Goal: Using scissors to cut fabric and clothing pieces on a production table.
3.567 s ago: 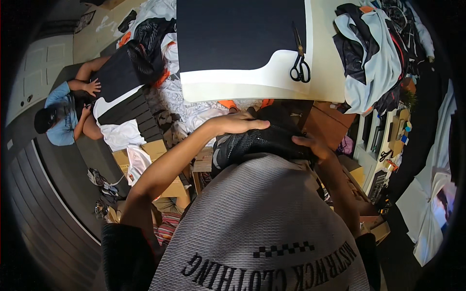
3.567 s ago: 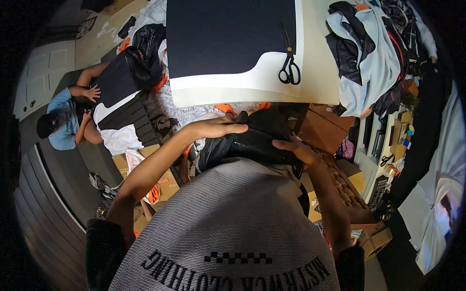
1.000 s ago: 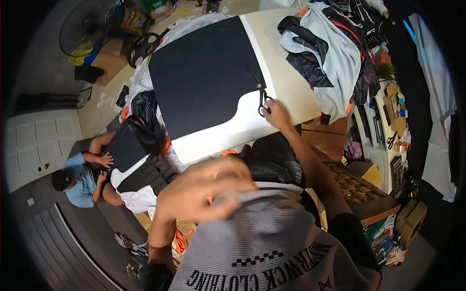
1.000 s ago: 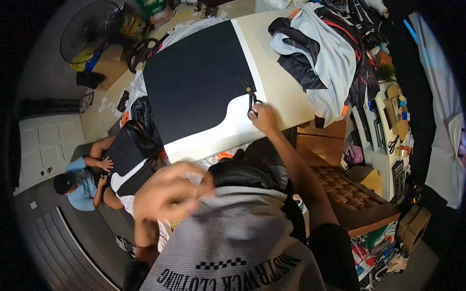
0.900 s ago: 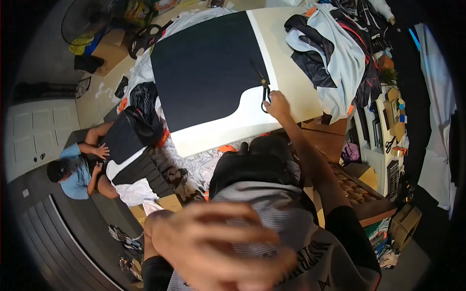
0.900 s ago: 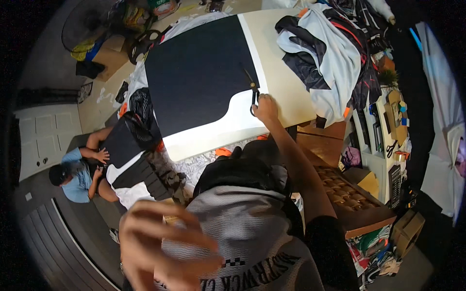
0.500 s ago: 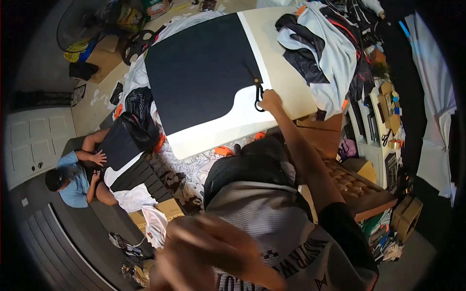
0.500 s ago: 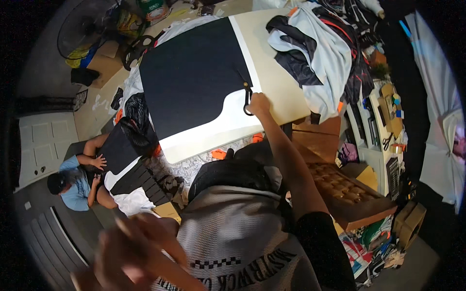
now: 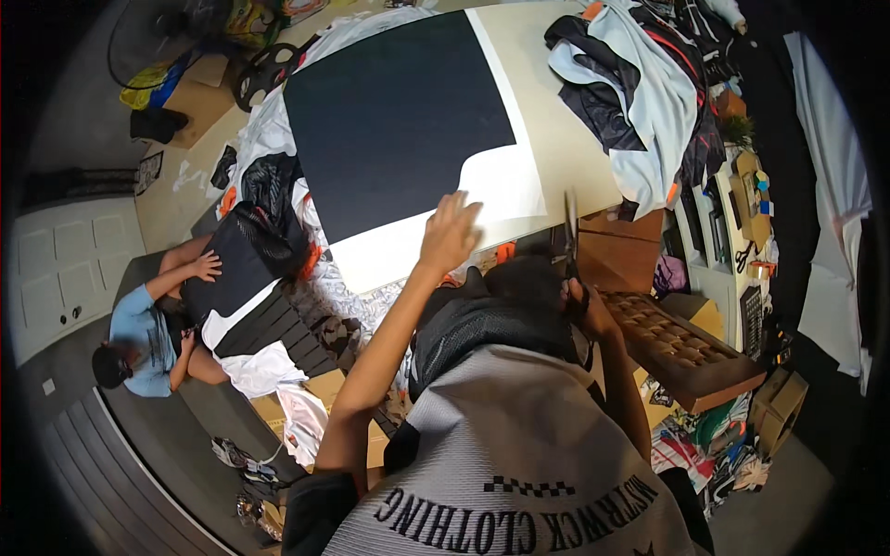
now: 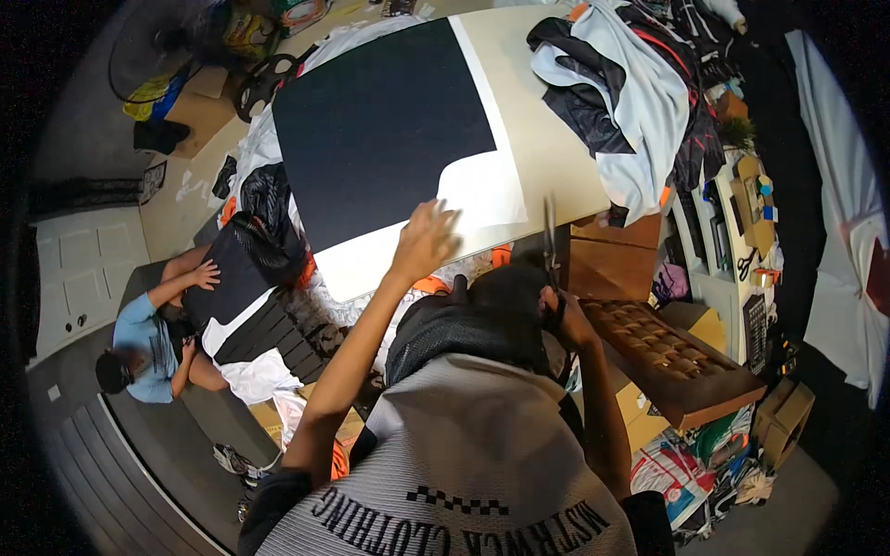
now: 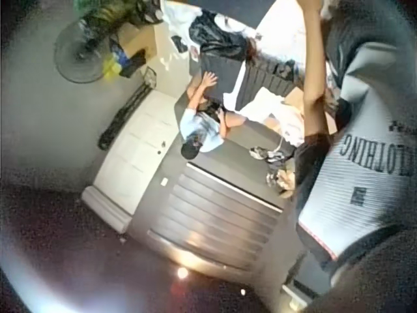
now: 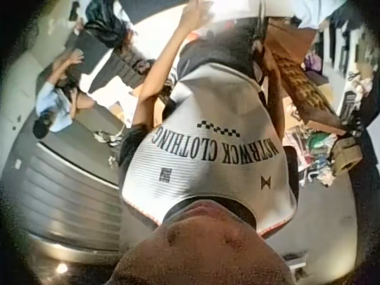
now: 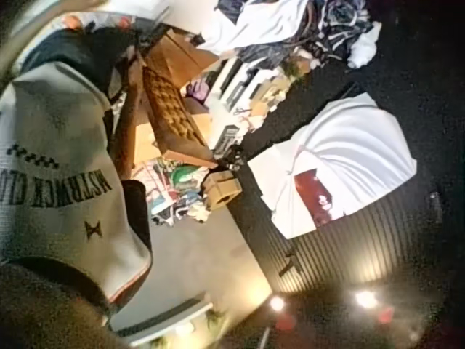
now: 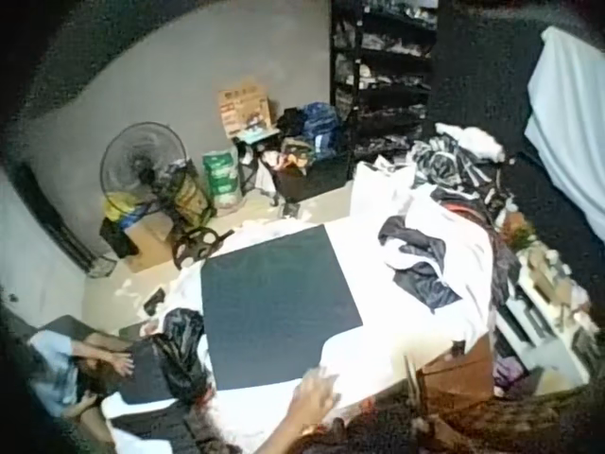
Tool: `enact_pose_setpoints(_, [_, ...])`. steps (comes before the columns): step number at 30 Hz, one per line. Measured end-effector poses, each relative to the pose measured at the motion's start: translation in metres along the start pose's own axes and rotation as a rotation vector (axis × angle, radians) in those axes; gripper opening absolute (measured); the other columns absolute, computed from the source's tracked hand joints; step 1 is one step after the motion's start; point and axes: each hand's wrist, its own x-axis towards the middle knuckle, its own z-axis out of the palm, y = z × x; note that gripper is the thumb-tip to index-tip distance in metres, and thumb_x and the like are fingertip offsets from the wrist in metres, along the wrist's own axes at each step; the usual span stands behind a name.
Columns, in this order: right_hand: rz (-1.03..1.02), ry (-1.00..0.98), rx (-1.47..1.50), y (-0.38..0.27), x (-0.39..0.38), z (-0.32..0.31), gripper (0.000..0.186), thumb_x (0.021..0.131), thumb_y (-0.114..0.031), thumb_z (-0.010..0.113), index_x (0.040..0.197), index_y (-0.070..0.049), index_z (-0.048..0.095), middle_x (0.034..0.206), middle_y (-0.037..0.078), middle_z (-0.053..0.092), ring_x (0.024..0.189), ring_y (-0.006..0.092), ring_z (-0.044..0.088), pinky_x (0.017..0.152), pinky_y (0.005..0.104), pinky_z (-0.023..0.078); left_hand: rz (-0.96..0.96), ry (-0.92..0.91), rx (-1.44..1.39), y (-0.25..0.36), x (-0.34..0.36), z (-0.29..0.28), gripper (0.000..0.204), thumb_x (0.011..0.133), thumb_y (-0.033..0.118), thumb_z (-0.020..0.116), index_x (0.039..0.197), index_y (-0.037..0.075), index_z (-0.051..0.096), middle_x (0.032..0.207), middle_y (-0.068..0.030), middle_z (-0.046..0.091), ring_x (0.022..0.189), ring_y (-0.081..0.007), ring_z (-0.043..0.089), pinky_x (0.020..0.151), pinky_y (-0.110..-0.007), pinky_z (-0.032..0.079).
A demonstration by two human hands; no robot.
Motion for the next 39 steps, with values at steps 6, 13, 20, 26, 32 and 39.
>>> enact_pose_setpoints(6, [-0.052,0.159,-0.146,0.004,0.038,-0.011,0.038,0.087,-0.046,0.063,0.092,-0.008,0.059,0.074,-0.001,0.053,0.066,0.0119,0.05,0.061,0.0224,0.038,0.325,-0.042,0.285,0.017,0.052,0.071,0.069,0.091,0.049,0.046,0.147,0.014,0.028,0.156,-0.0122,0.017,0.143,-0.0345,0.016,0.111,-0.052,0.022])
enact_pose_setpoints(13, [-0.179,0.329,-0.541,-0.047,0.117,-0.019,0.05,0.08,-0.051,0.069,0.088,-0.003,0.063,0.071,0.005,0.053,0.064,0.0165,0.051,0.061,0.0266,0.042,0.19,-0.075,0.154,0.064,0.03,0.119,0.083,0.082,0.048,0.05,0.15,0.013,0.02,0.157,-0.0104,0.014,0.144,-0.0322,0.012,0.112,-0.053,0.015])
enact_pose_setpoints(20, [-0.228,0.699,-1.108,-0.108,0.191,-0.045,0.052,0.073,-0.049,0.073,0.084,0.001,0.062,0.078,0.013,0.059,0.067,0.0277,0.057,0.068,0.0381,0.048,0.231,-0.178,0.215,0.089,-0.008,0.128,0.072,0.08,0.031,0.05,0.147,0.014,0.03,0.156,-0.0096,0.018,0.143,-0.0325,0.018,0.11,-0.049,0.025])
enact_pose_setpoints(26, [-0.388,0.847,-1.239,-0.111,0.215,-0.06,0.057,0.069,-0.034,0.076,0.107,0.002,0.052,0.1,0.019,0.056,0.091,0.0369,0.056,0.08,0.0413,0.048,0.071,-0.076,-0.374,0.063,0.002,0.097,0.066,0.081,0.019,0.049,0.145,0.012,0.034,0.151,-0.0119,0.029,0.136,-0.0329,0.032,0.109,-0.04,0.031])
enact_pose_setpoints(32, [-0.982,0.379,-1.042,-0.089,0.21,0.026,0.055,0.075,-0.014,0.069,0.123,0.004,0.048,0.117,0.022,0.053,0.108,0.0367,0.051,0.098,0.0413,0.038,-0.087,0.467,-0.188,-0.036,-0.032,0.025,0.044,0.078,0.009,0.052,0.121,0.004,0.057,0.132,-0.0146,0.049,0.12,-0.0312,0.047,0.102,-0.038,0.036])
enact_pose_setpoints(39, [-0.869,0.426,-1.546,-0.041,0.228,0.073,0.06,0.091,-0.042,0.05,0.141,-0.012,0.04,0.152,0.007,0.028,0.14,0.0326,0.023,0.112,0.0466,0.022,-0.551,0.725,0.195,-0.146,-0.091,-0.025,0.042,0.081,0.022,0.064,0.117,0.004,0.053,0.125,-0.0196,0.047,0.107,-0.039,0.048,0.095,-0.046,0.037])
